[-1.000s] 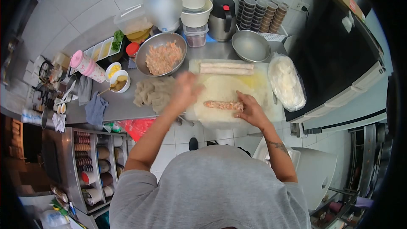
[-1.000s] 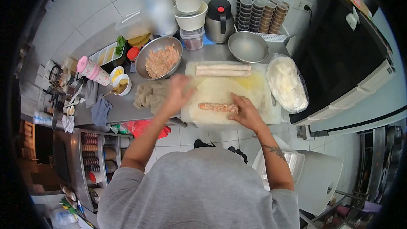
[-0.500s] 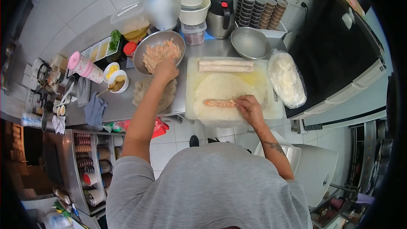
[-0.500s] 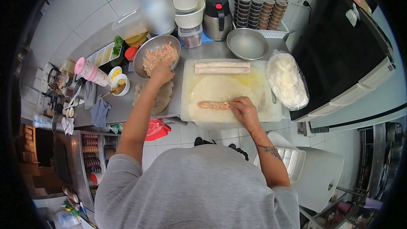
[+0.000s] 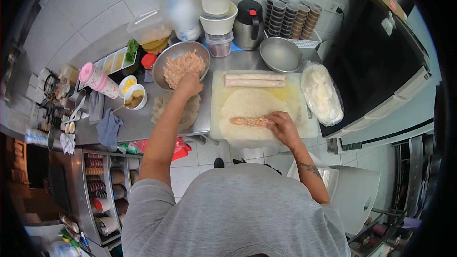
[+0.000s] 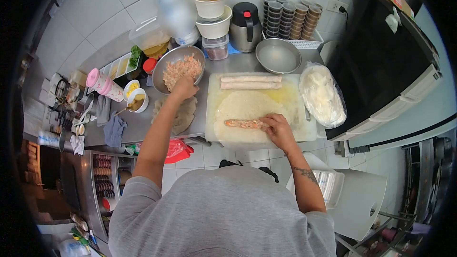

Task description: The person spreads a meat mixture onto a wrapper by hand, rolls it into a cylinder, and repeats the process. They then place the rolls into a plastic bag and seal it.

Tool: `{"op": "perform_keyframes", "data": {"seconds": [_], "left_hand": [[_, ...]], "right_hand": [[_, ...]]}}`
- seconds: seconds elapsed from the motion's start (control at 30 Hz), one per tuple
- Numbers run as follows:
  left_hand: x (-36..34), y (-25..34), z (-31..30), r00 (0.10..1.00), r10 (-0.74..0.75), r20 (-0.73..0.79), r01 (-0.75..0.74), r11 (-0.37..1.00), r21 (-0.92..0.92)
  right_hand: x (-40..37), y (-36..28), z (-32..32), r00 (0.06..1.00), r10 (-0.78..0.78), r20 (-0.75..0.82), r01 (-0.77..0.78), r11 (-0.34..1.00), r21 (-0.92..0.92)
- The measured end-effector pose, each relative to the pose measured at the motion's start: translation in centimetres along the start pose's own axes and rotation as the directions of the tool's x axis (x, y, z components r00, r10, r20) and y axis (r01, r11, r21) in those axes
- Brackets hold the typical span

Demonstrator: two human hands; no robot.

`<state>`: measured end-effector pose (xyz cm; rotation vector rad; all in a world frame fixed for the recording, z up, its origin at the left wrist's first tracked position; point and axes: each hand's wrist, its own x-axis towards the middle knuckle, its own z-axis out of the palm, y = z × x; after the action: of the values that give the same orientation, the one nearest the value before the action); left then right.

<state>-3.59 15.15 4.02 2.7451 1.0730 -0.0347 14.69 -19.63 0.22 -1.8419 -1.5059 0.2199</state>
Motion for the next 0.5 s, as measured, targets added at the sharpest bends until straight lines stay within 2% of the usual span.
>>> {"op": "perform_keyframes", "data": {"seconds": [0.13,0.23,0.33,0.43,0.5], "left_hand": [[-0.8,0.4,0.0,0.989,0.039,-0.145,-0.043,0.999,-0.030],[-0.7,0.1,-0.5,0.989,-0.010,-0.146,-0.025,0.970,-0.243],[-1.6,0.8,-2.5,0.969,-0.039,-0.242,-0.093,0.855,-0.510],[-3.2,2.9,-5.2,0.957,0.011,-0.291,-0.173,0.824,-0.539],[-4.6,5.2,-3.6,0.933,0.174,-0.315,-0.336,0.739,-0.584]], "right_hand": [[-0.1,0.2,0.0,0.999,0.021,-0.034,-0.022,1.000,-0.010],[-0.2,0.6,-0.2,0.999,0.003,-0.036,-0.003,1.000,-0.005],[0.0,-0.6,-1.2,0.999,0.017,-0.027,-0.017,1.000,0.013],[0.4,-1.7,-1.8,0.997,0.061,-0.053,-0.057,0.996,0.067],[0.3,-1.7,-1.5,0.993,0.068,-0.094,-0.063,0.996,0.058]]}}
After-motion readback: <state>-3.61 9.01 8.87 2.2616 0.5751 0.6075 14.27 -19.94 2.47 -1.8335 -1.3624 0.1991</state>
